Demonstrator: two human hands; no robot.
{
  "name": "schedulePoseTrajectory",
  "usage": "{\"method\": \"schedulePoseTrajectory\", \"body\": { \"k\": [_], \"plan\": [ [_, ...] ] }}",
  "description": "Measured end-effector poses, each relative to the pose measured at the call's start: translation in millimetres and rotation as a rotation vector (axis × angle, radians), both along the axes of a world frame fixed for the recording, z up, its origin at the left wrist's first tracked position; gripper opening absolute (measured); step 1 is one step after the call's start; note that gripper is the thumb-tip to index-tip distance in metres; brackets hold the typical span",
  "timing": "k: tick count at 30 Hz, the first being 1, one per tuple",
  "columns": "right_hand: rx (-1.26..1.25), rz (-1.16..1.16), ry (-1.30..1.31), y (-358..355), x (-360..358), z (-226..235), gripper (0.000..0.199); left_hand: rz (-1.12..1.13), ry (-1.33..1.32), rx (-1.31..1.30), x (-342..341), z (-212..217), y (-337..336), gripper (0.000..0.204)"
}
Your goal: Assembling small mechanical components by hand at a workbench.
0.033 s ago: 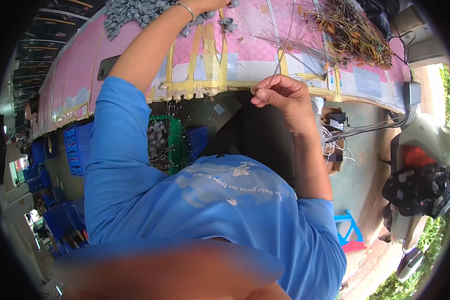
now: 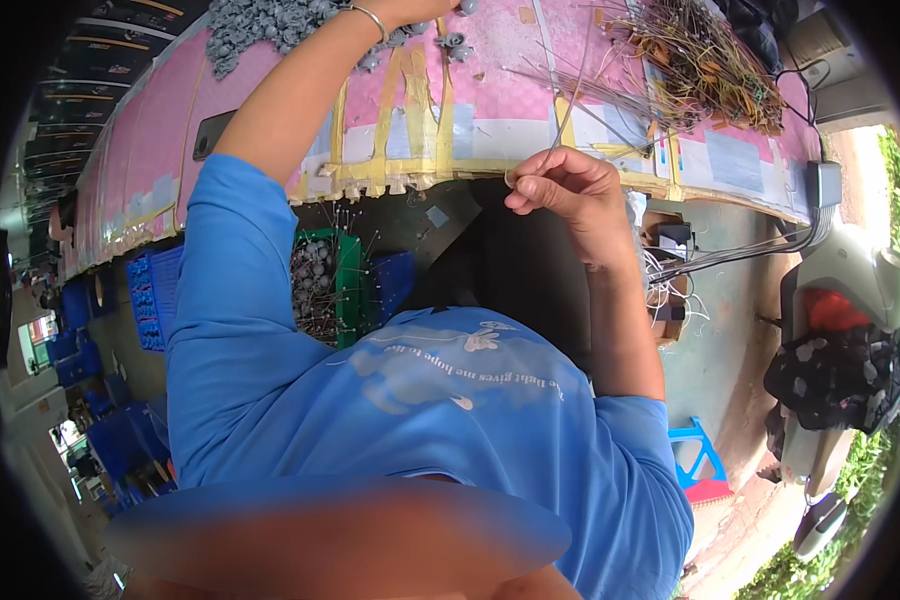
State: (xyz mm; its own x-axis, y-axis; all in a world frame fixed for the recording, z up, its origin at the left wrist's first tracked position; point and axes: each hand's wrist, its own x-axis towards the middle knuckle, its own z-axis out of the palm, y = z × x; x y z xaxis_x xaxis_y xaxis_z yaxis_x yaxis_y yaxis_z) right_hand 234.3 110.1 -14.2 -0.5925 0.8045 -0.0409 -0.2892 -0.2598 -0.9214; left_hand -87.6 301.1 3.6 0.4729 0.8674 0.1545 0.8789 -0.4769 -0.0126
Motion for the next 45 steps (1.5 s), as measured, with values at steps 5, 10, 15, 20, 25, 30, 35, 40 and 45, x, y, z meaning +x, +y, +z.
{"method": "schedulePoseTrajectory", "body": {
  "k": [5, 10, 15, 20, 25, 30, 35, 40, 45],
  "plan": [
    [-0.041, -0.082, 0.083, -1, 20, -10, 0.012, 0.120, -0.471, 0.063, 26, 44, -82, 0.021],
    [-0.111, -0.144, 0.258, -9, 12, -12, 0.014, 0.203, -1.633, -0.383, 48, 31, -197, 0.023],
    [-0.138, -0.061, 0.339, -19, -10, -4, 0.018, 0.264, -1.813, -0.436, 81, -2, -275, 0.028],
    [-0.124, 0.093, 0.290, -42, -34, 12, 0.017, 0.285, -2.011, -0.512, 95, -10, -294, 0.027],
    [-0.145, 0.039, 0.039, -56, -43, 22, 0.012, 0.266, -2.020, -0.464, 96, -5, -301, 0.027],
    [-0.140, -0.016, -0.007, -62, -41, 18, 0.011, 0.258, -2.006, -0.449, 94, -3, -309, 0.034],
    [-0.149, -0.019, -0.044, -66, -39, 14, 0.011, 0.280, -1.974, -0.440, 96, -3, -313, 0.036],
    [-0.079, -0.052, -0.100, -73, -40, 11, 0.010, 0.303, -1.966, -0.410, 97, -1, -315, 0.033],
    [0.196, -0.059, -0.161, -84, -40, -4, 0.015, 0.334, -2.043, -0.447, 97, -2, -316, 0.026]
  ]
}}
